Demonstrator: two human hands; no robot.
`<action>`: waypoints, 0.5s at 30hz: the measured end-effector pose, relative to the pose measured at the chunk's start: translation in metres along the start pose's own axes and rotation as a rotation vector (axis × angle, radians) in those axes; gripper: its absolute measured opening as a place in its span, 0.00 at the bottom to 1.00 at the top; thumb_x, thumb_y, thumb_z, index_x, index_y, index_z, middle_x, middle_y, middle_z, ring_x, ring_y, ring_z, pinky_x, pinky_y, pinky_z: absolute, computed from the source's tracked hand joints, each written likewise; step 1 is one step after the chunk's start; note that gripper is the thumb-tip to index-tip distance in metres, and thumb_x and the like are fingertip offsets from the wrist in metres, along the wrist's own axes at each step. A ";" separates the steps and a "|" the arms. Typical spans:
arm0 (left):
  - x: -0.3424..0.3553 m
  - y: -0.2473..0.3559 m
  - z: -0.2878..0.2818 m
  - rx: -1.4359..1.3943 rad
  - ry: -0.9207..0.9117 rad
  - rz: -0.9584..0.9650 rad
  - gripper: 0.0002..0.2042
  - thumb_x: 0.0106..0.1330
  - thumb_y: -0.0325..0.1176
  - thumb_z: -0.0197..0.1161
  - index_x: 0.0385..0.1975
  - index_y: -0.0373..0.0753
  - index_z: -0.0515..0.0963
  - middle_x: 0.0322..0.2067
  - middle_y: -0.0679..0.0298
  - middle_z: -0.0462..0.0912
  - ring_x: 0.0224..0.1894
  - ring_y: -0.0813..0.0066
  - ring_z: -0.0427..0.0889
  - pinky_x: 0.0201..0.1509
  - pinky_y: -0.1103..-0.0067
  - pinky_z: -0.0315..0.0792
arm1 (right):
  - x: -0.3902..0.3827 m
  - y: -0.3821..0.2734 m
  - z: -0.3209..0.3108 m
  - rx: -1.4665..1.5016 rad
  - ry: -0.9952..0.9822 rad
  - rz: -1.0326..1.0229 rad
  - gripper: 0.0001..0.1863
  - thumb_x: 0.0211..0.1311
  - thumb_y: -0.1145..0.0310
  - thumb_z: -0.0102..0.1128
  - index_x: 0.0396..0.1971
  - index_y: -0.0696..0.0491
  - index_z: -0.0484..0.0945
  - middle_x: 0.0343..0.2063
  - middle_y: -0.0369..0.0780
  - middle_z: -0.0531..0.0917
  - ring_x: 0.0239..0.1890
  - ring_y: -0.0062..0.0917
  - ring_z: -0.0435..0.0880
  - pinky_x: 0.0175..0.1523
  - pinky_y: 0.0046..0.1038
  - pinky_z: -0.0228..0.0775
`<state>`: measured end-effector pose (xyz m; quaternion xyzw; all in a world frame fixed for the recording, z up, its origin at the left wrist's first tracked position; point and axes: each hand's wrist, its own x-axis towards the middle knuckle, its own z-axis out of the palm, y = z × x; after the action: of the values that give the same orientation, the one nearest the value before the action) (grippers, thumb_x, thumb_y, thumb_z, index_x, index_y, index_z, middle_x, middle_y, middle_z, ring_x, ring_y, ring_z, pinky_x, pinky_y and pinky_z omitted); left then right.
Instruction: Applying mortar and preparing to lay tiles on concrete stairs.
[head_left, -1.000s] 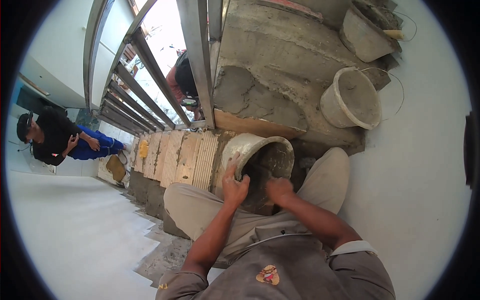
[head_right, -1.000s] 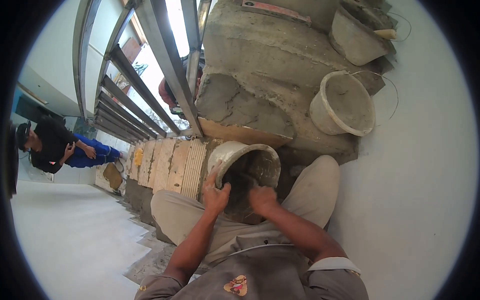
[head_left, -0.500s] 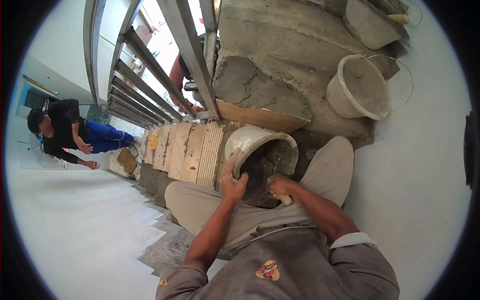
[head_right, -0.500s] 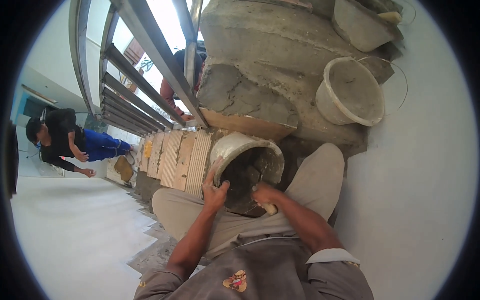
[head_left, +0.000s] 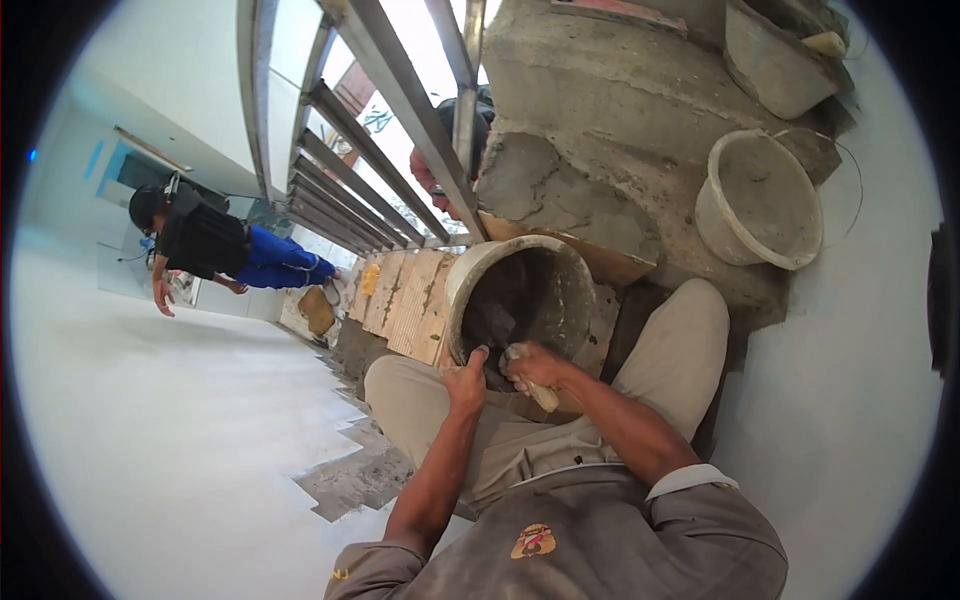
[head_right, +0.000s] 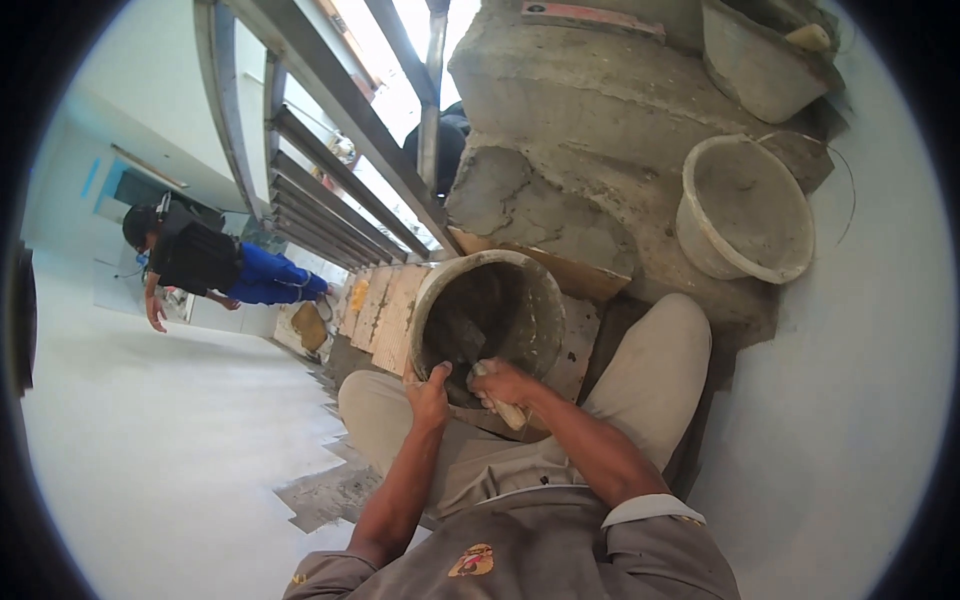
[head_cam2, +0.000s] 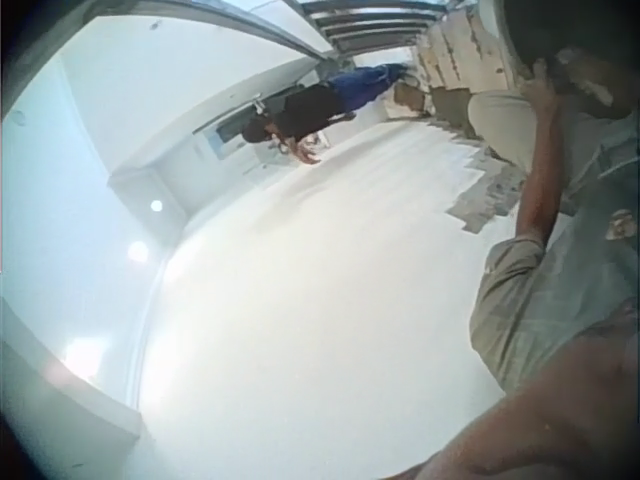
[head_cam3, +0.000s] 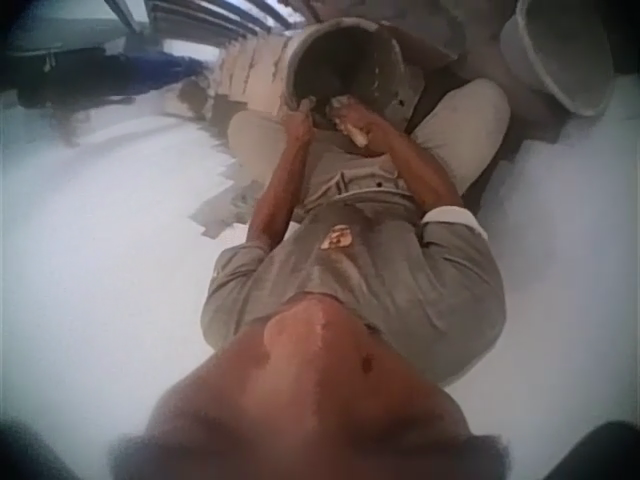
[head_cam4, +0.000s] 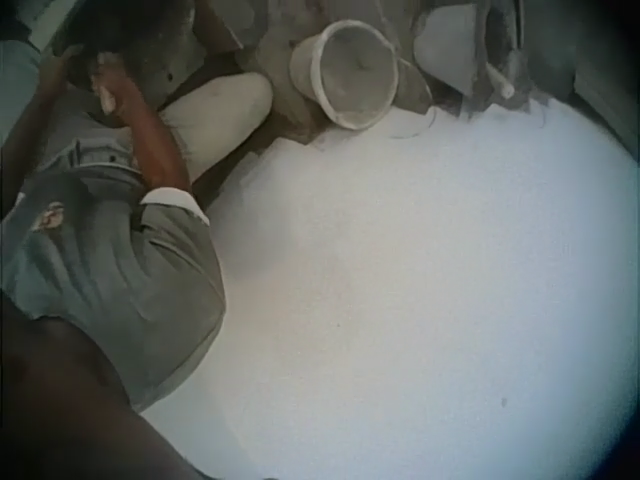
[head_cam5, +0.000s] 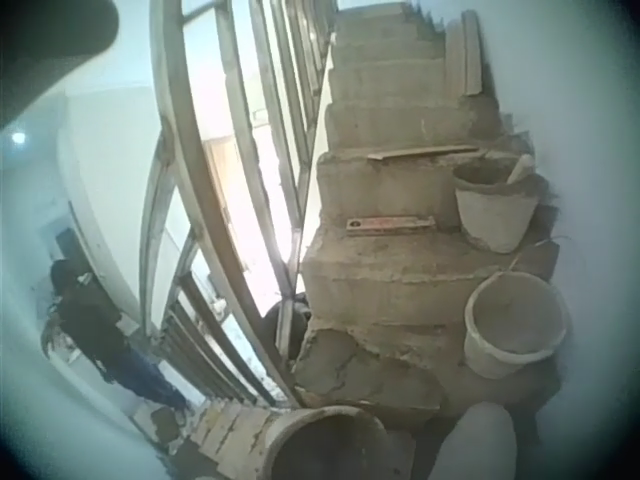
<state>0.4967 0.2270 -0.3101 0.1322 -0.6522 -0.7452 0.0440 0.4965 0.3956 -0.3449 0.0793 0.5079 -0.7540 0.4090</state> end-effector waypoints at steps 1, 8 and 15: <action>0.002 0.001 -0.001 -0.025 0.022 -0.015 0.25 0.59 0.21 0.65 0.59 0.31 0.74 0.48 0.60 0.81 0.46 0.71 0.81 0.54 0.79 0.75 | -0.005 -0.006 0.000 0.035 -0.019 -0.019 0.05 0.61 0.72 0.61 0.32 0.56 0.75 0.20 0.36 0.75 0.17 0.22 0.76 0.21 0.29 0.70; 0.015 -0.003 0.001 -0.273 0.143 -0.301 0.29 0.56 0.19 0.64 0.62 0.33 0.71 0.46 0.57 0.82 0.44 0.64 0.84 0.49 0.69 0.82 | -0.103 -0.059 0.001 0.064 -0.028 -0.141 0.07 0.65 0.74 0.58 0.40 0.58 0.74 0.21 0.36 0.74 0.18 0.21 0.75 0.24 0.27 0.71; 0.025 -0.016 -0.002 -0.342 0.100 -0.340 0.28 0.55 0.18 0.63 0.60 0.33 0.72 0.44 0.58 0.83 0.42 0.64 0.84 0.48 0.70 0.82 | -0.175 -0.138 -0.039 -0.697 0.798 -0.468 0.12 0.67 0.69 0.59 0.46 0.58 0.76 0.28 0.45 0.84 0.27 0.37 0.85 0.33 0.37 0.76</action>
<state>0.4749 0.2216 -0.3298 0.2676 -0.4821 -0.8338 -0.0281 0.5028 0.5427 -0.1731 0.1038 0.8451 -0.5243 0.0102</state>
